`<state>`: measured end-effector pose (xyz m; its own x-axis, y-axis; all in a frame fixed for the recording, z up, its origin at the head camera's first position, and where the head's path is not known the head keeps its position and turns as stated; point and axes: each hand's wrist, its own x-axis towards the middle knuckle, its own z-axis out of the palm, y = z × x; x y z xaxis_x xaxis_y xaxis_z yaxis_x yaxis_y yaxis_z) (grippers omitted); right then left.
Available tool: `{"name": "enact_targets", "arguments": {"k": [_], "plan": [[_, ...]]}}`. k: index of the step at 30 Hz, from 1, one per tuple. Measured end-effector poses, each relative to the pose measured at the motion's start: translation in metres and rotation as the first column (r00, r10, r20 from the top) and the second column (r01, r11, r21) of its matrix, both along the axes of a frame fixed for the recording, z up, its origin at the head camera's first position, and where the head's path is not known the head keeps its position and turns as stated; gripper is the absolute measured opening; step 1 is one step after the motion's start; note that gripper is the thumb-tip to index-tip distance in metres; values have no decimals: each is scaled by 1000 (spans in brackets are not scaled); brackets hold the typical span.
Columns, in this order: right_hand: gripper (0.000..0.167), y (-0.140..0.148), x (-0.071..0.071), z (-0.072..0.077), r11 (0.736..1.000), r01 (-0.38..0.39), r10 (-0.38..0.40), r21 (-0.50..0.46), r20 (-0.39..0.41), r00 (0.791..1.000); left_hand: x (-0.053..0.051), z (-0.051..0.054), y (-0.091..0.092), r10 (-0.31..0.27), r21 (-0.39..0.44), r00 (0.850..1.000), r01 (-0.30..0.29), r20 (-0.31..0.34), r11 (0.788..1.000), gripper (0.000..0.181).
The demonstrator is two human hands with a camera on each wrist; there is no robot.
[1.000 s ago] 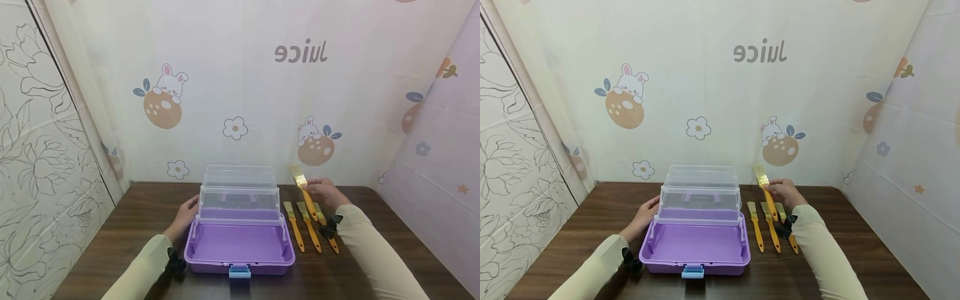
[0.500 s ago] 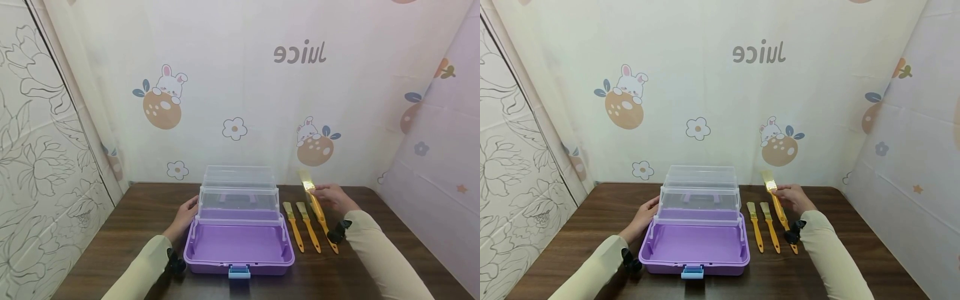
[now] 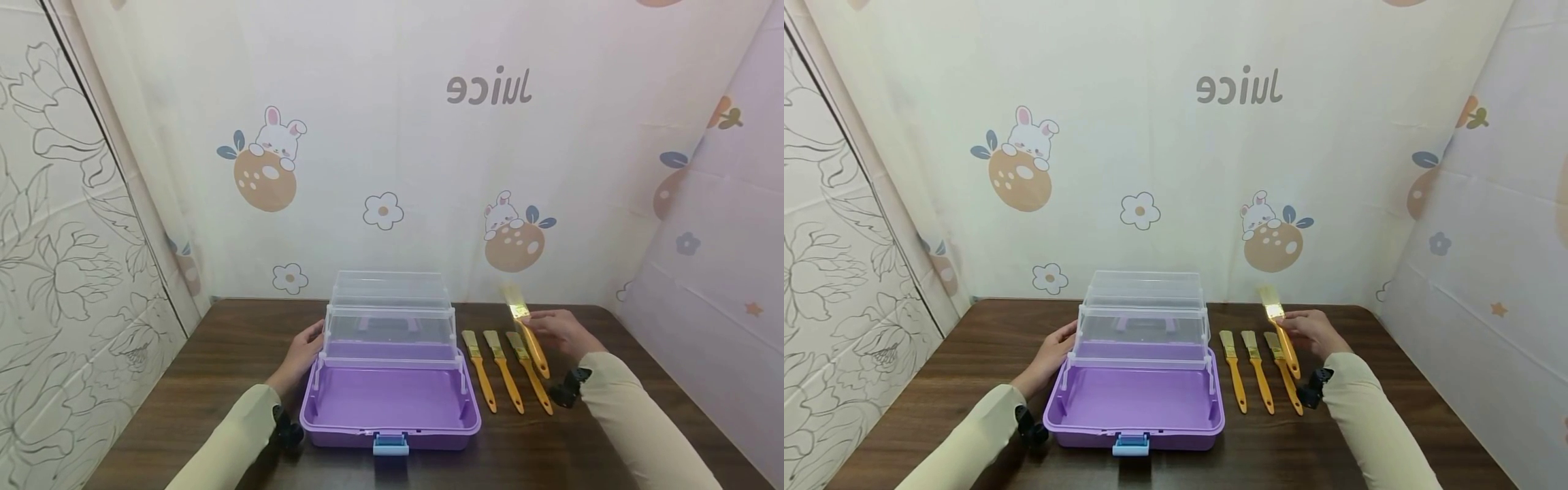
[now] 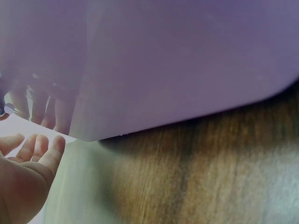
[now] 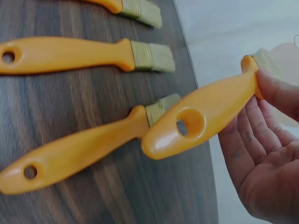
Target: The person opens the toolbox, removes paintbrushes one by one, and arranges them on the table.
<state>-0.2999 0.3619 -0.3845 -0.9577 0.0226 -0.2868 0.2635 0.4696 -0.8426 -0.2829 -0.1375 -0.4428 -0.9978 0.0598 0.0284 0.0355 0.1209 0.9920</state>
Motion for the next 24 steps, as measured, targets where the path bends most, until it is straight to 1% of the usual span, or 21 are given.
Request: {"name": "enact_targets", "arguments": {"k": [3,8,10,15,18,24], "plan": [[73,5,2,-1,1000,20,-20,-23,0,1000,0,0,-1,-5,2,1000,5,8,1000,51],[69,15,5,-3,998,19,-20,-56,-21,1000,-4,-10,-1,2,-7,1000,-2,-4,1000,54],[69,20,6,-5,998,20,-21,-62,-21,1000,-5,-12,-1,7,-19,1000,-7,-14,1000,54],[67,30,9,-9,995,51,-51,-82,3,999,-5,-11,-1,16,-29,1000,-16,-19,999,54],[68,35,11,-11,994,75,-74,-77,14,997,-4,-10,-1,17,-30,1000,-18,-16,999,54],[69,46,14,-16,997,79,-78,-18,16,997,-5,-12,-1,20,-19,1000,-20,-10,1000,54]]}}
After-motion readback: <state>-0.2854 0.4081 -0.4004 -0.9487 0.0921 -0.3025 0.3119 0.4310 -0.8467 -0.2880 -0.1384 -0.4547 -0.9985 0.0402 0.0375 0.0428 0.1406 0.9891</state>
